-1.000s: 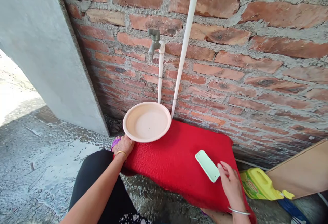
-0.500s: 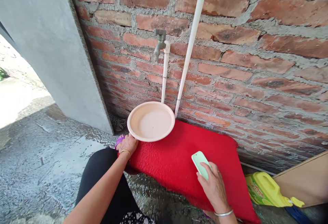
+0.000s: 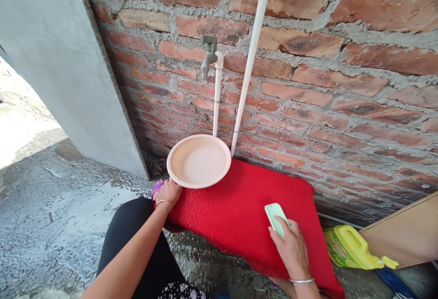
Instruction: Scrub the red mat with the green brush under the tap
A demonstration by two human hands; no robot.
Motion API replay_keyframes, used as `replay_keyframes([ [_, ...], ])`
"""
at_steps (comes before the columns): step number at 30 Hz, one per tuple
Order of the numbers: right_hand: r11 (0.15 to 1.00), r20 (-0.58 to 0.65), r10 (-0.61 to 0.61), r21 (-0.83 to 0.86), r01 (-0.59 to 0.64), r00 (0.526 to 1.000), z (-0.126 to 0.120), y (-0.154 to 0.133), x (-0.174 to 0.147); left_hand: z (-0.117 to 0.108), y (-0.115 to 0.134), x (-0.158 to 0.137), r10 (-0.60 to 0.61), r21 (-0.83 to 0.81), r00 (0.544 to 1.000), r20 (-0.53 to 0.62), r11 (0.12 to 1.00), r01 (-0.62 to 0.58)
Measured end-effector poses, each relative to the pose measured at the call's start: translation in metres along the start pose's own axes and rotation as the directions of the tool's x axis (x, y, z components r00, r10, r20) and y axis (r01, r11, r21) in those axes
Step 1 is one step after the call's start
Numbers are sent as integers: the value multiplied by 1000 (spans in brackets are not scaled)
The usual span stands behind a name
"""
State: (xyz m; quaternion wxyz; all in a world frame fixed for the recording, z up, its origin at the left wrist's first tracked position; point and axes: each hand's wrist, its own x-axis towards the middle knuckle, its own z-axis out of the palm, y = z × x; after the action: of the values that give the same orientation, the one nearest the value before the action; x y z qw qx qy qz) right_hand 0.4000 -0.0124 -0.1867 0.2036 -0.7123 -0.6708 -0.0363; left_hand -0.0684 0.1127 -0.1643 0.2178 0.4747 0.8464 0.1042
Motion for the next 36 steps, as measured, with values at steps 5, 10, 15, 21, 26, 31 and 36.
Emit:
replay_keyframes([
  [5, 969, -85, 210, -113, -219, 974, -17, 35, 4, -2, 2, -2, -17, 1, 1000, 22, 1000, 17],
  [10, 993, -107, -78, 85, 87, 991, 3, -36, -12, -1, 0, 1, -13, 1, 1000, 22, 1000, 13],
  [15, 985, -59, -115, 120, 122, 992, 19, -51, -20, 1, -2, 3, -14, 7, 1000, 28, 1000, 14],
  [21, 955, -57, 291, -50, -293, 955, -19, 44, -8, 2, -3, 4, -8, 11, 1000, 14, 1000, 8],
  [26, 944, -119, 330, 24, -330, 936, -28, 41, -12, 2, -2, 4, -10, 14, 1000, -1, 1000, 10],
  [31, 973, -68, 73, 223, -57, 995, 3, -25, -27, -1, 0, 2, -17, 47, 1000, 13, 999, 17],
  [36, 981, -28, 151, 129, -146, 988, -3, 0, -27, -3, 0, 1, -20, 57, 999, 44, 998, 17],
])
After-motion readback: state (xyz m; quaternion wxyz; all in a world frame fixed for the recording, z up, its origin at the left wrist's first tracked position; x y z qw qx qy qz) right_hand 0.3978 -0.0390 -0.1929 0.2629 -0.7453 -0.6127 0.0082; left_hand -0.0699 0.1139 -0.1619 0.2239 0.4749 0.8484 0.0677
